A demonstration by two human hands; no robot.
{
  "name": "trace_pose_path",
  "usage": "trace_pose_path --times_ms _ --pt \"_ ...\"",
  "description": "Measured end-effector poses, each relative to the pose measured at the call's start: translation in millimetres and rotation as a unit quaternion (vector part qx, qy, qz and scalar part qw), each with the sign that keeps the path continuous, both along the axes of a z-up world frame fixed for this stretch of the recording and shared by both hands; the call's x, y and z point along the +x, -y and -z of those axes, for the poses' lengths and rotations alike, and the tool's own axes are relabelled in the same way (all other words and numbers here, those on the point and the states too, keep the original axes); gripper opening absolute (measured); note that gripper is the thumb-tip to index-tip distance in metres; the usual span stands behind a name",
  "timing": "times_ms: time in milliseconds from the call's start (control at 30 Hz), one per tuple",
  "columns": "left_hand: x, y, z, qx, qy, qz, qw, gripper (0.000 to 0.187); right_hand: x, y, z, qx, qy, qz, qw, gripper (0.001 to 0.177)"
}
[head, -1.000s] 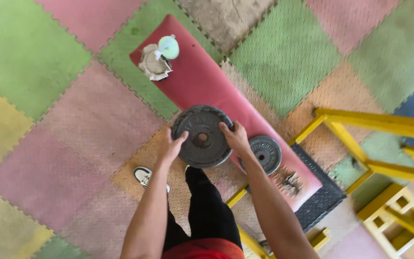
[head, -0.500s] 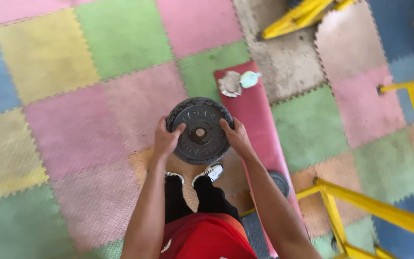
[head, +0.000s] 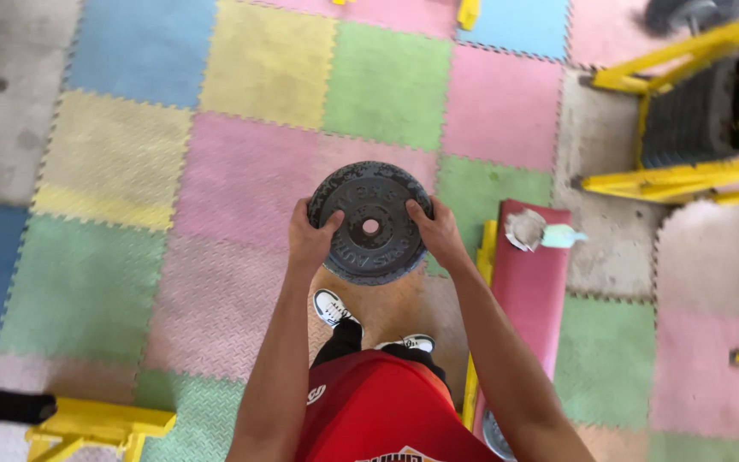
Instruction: Cleaning weight plates with a spray bottle and cloth and then organizing them onto a weight rack.
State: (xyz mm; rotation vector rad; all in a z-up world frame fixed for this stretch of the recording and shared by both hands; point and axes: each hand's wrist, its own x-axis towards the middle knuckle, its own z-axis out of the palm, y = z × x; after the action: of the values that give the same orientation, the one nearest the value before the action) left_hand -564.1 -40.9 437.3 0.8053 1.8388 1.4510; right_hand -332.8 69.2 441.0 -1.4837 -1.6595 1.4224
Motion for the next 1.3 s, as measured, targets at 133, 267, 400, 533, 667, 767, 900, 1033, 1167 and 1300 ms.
trace_pose_path --times_ms 133,267,400,533,667,767,900,1033,1167,1300 --pt "-54 22 -24 -0.002 -0.002 -0.066 0.998 0.042 -72 -9 -9 0.007 -0.038 -0.060 0.997 0.042" --pt "-95 43 -40 0.016 -0.025 -0.134 0.991 0.041 -133 -10 -34 -0.003 -0.056 -0.116 0.992 0.039" --pt "-127 62 -57 0.014 -0.031 -0.196 0.980 0.042 -185 -16 -39 -0.007 -0.083 -0.171 0.982 0.041" --pt "-147 74 -64 0.074 0.007 -0.238 0.968 0.044 -230 -18 -63 0.003 -0.110 -0.231 0.967 0.041" --pt "-170 78 -73 0.030 -0.025 -0.299 0.954 0.046 -278 -28 -72 -0.024 -0.088 -0.266 0.960 0.040" --pt "-185 72 -69 0.055 -0.031 -0.331 0.942 0.046 -310 -42 -71 -0.033 -0.077 -0.300 0.950 0.040" --pt "-214 60 -63 0.052 -0.043 -0.384 0.921 0.047 -358 -63 -69 0.000 -0.060 -0.353 0.934 0.041" --pt "-232 46 -68 0.005 -0.057 -0.431 0.901 0.048 -400 -87 -74 -0.004 -0.054 -0.399 0.915 0.041" --pt "-250 36 -71 0.023 -0.063 -0.469 0.881 0.046 -447 -105 -79 0.022 -0.041 -0.452 0.891 0.040" --pt "-261 36 -72 0.064 -0.045 -0.511 0.856 0.042 -487 -102 -93 0.034 -0.055 -0.497 0.866 0.039"
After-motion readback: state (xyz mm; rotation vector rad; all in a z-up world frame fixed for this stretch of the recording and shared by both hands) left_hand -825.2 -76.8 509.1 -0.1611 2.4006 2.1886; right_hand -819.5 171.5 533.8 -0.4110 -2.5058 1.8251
